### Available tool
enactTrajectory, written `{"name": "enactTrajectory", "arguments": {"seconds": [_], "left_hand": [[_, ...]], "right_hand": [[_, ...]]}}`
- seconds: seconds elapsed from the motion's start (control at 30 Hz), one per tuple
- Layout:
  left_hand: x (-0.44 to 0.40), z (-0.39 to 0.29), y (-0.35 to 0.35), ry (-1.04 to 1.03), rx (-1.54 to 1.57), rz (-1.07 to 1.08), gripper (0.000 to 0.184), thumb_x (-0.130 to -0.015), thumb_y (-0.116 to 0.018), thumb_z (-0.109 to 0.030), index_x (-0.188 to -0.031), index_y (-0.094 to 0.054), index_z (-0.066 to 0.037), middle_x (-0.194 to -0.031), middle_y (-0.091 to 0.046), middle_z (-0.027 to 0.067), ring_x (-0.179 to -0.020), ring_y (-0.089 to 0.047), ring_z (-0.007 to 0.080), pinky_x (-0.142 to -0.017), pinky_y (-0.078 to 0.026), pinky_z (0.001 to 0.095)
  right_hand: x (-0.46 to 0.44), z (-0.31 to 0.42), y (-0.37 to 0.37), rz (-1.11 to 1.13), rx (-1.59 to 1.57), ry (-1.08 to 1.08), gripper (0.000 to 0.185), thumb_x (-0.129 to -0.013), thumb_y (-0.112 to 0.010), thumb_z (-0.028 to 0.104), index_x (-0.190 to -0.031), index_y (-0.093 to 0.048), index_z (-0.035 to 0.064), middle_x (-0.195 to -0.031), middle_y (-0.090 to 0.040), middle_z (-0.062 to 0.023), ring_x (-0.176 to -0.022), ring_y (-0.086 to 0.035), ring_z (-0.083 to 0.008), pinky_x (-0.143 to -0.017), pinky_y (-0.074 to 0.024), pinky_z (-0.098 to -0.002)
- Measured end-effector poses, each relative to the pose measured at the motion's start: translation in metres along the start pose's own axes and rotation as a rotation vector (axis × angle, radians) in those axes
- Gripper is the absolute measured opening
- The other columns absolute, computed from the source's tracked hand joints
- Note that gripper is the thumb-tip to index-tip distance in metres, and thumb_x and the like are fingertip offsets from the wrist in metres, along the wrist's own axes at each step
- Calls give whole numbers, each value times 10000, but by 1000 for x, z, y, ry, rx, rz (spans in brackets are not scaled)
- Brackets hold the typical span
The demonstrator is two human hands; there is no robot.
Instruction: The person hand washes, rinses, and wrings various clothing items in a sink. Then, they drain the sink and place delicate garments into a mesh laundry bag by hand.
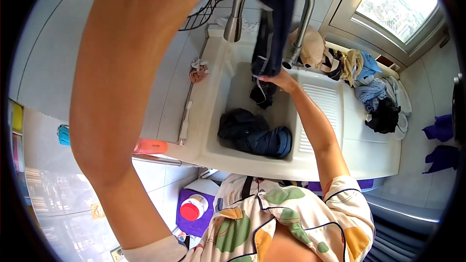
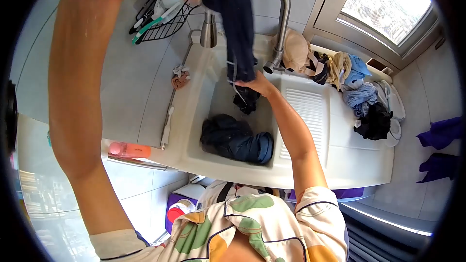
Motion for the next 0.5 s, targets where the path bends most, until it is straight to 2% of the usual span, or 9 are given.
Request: {"name": "enactTrajectory", "arguments": {"seconds": [0.07, 0.1, 0.13, 0.2, 0.27, 0.33, 0.37, 0.43, 0.5], "left_hand": [[20, 28, 23, -61, -169, 27, 195, -781, -410, -61, -937, -444, 50, -923, -525, 167, -873, -511, 252, -763, -423, 347], [38, 67, 38, 126, 299, -87, 185, -776, -438, -100, -922, -465, 9, -917, -520, 129, -869, -506, 227, -766, -420, 365], [58, 106, 42, 308, 772, -206, 174, -771, -466, -139, -907, -487, -32, -912, -515, 91, -866, -501, 202, -768, -418, 382], [116, 164, 27, 665, 976, -616, 249, -785, -447, -164, -959, -477, 12, -959, -516, 125, -933, -480, 235, -833, -378, 382], [181, 257, 4, 908, 853, -699, 236, -782, -455, -157, -957, -479, 0, -946, -516, 111, -887, -492, 211, -802, -395, 359], [228, 318, -34, 1165, 852, -561, 386, -797, -427, -264, -1103, -384, -33, -1169, -362, 156, -1113, -308, 297, -861, -293, 527], [242, 325, -58, 1367, 883, -542, 454, -800, -418, -311, -1161, -337, -48, -1248, -281, 165, -1187, -209, 327, -869, -238, 596], [244, 327, -109, 1521, 1542, -552, 566, -795, -385, -405, -1231, -246, -73, -1330, -114, 132, -1231, -13, 346, -826, -134, 680], [222, 318, -135, 1388, 1731, -323, 600, -805, -356, -418, -1250, -221, -38, -1312, -187, 150, -1185, -220, 357, -872, -213, 617]], "right_hand": [[0, -14, -1, -221, -227, -137, 545, -619, -687, 79, -1090, -426, -2, -957, -546, -65, -874, -506, -146, -801, -407, -292], [17, 19, -7, -267, -459, -268, 405, -660, -622, 31, -1029, -462, -20, -886, -567, -68, -811, -540, -151, -739, -449, -308], [12, 15, -4, -261, -448, -274, 405, -660, -622, 31, -1029, -462, -20, -886, -567, -68, -811, -540, -151, -739, -449, -308], [7, 5, 17, -368, -487, -164, 300, -681, -562, -11, -974, -495, -19, -832, -575, -72, -770, -558, -159, -695, -462, -297], [12, 41, 16, -300, -460, -122, 304, -676, -539, -49, -975, -494, -19, -822, -573, -75, -736, -564, -161, -665, -464, -271], [31, 121, -3, -78, 121, 478, 344, -621, -546, -83, -957, -507, -19, -859, -575, -94, -819, -548, -199, -737, -438, -312], [34, 122, -3, -76, 131, 472, 344, -621, -546, -83, -957, -507, -19, -859, -575, -94, -819, -548, -199, -737, -438, -312], [41, 122, -2, -45, 165, 459, 421, -568, -572, -41, -984, -513, -16, -996, -526, -122, -986, -454, -256, -850, -346, -354], [58, 121, -10, -30, 186, 436, 461, -541, -586, -19, -997, -516, -15, -1064, -502, -136, -1069, -407, -284, -907, -300, -376]]}}
Point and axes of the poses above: each hand's wrist, its own x-axis away from the middle knuckle, its own y-axis out of the back of the hand, z = x × y, the point moved 5 cm from there along -x, towards the middle knuckle
